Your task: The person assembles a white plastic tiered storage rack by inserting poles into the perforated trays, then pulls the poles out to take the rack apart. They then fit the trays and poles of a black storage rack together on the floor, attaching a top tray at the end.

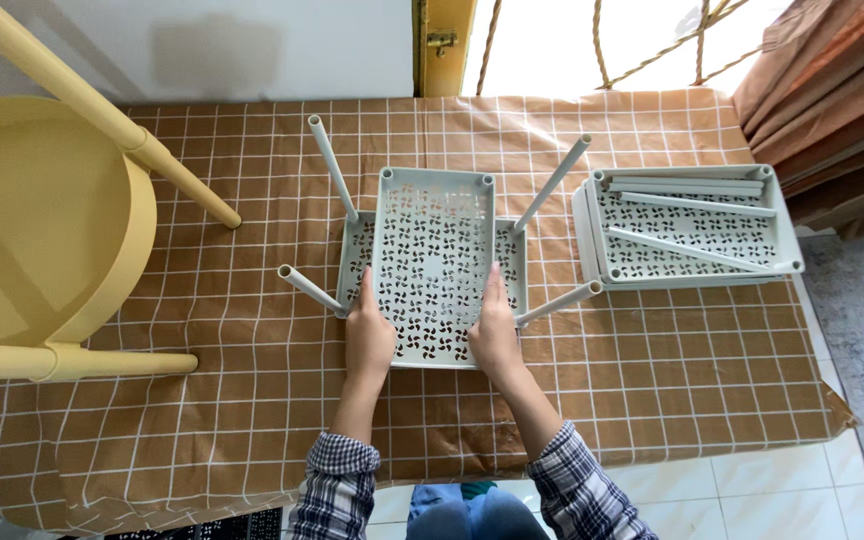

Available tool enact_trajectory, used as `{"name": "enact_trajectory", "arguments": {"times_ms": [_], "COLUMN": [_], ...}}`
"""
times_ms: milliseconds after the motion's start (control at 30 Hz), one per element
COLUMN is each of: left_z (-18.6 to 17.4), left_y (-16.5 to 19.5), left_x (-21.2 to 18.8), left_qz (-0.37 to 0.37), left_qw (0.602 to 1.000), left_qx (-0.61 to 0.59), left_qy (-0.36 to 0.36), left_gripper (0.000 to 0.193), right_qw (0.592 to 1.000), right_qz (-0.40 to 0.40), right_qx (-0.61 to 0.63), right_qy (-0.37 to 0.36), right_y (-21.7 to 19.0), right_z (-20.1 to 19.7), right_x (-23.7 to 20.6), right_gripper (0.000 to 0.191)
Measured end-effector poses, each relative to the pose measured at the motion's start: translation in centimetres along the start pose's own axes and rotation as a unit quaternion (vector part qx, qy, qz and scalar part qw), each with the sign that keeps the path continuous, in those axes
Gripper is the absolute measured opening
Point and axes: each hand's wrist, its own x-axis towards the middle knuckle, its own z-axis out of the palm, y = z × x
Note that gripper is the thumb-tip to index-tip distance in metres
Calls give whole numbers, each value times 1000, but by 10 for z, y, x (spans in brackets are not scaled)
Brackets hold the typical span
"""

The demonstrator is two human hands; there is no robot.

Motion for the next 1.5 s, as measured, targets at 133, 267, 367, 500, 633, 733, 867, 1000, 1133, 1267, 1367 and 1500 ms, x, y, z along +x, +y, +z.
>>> {"name": "enact_trajectory", "arguments": {"times_ms": [133, 267, 367, 500, 633, 733, 867, 1000, 1133, 1267, 1367, 1500], "left_z": [5, 1, -5, 10, 60, 96, 132, 151, 154, 151, 145, 142], "left_y": [-6, -1, 16, 62, 119, 136, 122, 104, 98, 96, 95, 95], "left_x": [2, 3, -6, -42, -96, -109, -92, -69, -62, -60, -59, -57], "left_qz": [4, 10, 148, 197, -25, 101, 177, 201, 192, 191, 201, 205], "left_qw": [999, 999, 971, 971, 972, 984, 977, 966, 954, 955, 955, 960], "left_qx": [35, 45, 108, -64, -216, -143, -14, 91, 179, 178, 165, 134], "left_qy": [-5, 2, 151, 118, -94, 12, 122, 137, 148, 139, 141, 139], "left_gripper": [76, 67, 58, 42, 36, 49, 64, 59, 40, 29, 31, 29], "right_qw": [1000, 998, 994, 970, 931, 947, 955, 950, 966, 951, 959, 957], "right_qz": [6, -14, -68, -170, -216, -206, -191, -206, -178, -231, -187, -189], "right_qx": [9, 49, 67, 101, 30, -69, -157, -140, -58, 71, 138, 172], "right_qy": [-9, 26, 60, 143, 292, 238, 162, 188, 178, 193, 164, 137], "right_y": [10, -2, -24, -53, -67, -71, -69, -58, -39, -10, 9, 11], "right_z": [12, 3, -25, -97, -164, -190, -189, -182, -174, -166, -160, -151], "right_x": [0, -3, -19, -63, -57, -38, -15, -15, -15, 5, 25, 53], "right_gripper": [89, 81, 61, 42, 43, 52, 58, 51, 47, 44, 42, 45]}}
